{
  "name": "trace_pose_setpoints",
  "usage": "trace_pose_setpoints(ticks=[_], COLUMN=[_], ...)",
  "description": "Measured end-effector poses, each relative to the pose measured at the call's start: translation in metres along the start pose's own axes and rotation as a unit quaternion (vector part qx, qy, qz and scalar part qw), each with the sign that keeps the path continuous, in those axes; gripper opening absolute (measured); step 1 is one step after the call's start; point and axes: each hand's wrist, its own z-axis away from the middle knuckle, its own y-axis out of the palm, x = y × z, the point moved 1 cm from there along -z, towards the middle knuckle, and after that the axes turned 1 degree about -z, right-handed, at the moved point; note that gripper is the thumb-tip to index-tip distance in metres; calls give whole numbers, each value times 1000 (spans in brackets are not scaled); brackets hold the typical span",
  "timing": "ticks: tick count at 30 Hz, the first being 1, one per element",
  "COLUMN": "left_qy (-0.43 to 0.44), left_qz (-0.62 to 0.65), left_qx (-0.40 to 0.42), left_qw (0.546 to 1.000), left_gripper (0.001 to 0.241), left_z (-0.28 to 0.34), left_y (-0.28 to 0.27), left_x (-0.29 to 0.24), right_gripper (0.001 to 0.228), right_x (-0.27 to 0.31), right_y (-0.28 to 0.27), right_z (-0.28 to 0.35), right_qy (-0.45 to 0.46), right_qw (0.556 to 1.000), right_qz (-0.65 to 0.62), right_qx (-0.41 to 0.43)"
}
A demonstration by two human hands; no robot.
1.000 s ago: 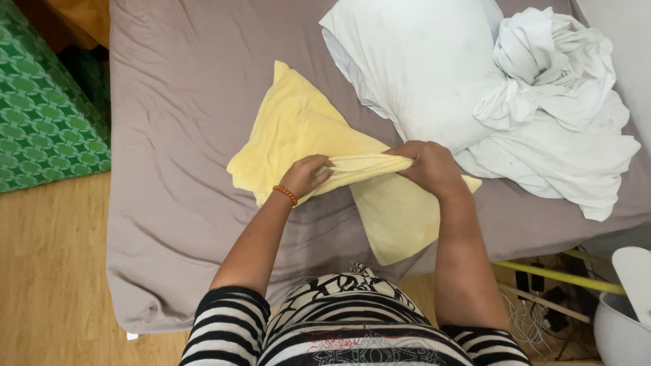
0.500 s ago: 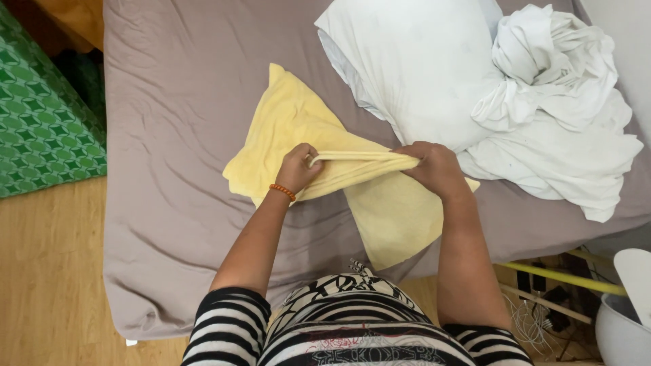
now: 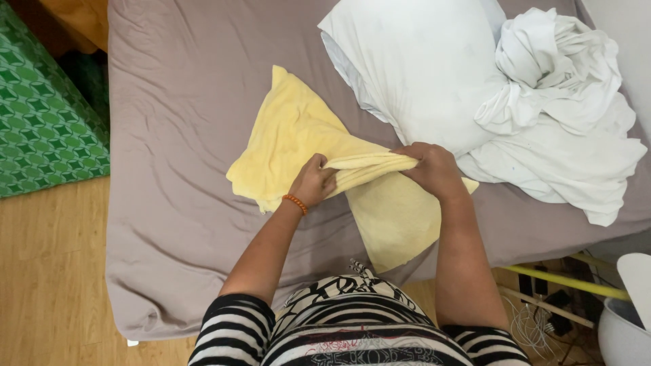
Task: The person folds a yellow towel on a bed. They repeatedly unfold, shake, and refold the towel by hand, adjusting its position and smoothing the fabric to achieve a neat rectangular shape.
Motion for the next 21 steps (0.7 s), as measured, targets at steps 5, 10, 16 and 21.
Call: trace_pose_setpoints(ticks=[5,10,16,21], left_qy=[28,38,48,10], left_qz=[-29,-84,-102,-79], left_qx=[-56,-84,-68,-68], left_qw=[998,992,991,995], left_gripper=[31,26,41,21], left_z=[3,0,-9,-5], left_y=[14,20,9,20], left_x=[-1,1,-16,7], right_gripper=[33,35,35,37], right_x=[-3,-2,-2,-8], right_y=[3,1,1,-1], right_z=[4,7,5,2], right_qy=[-25,-34,-50,-26], right_qw=[1000,999,998,999], right_qz=[7,4,15,13], right_qx=[-13,-18,-21,-29])
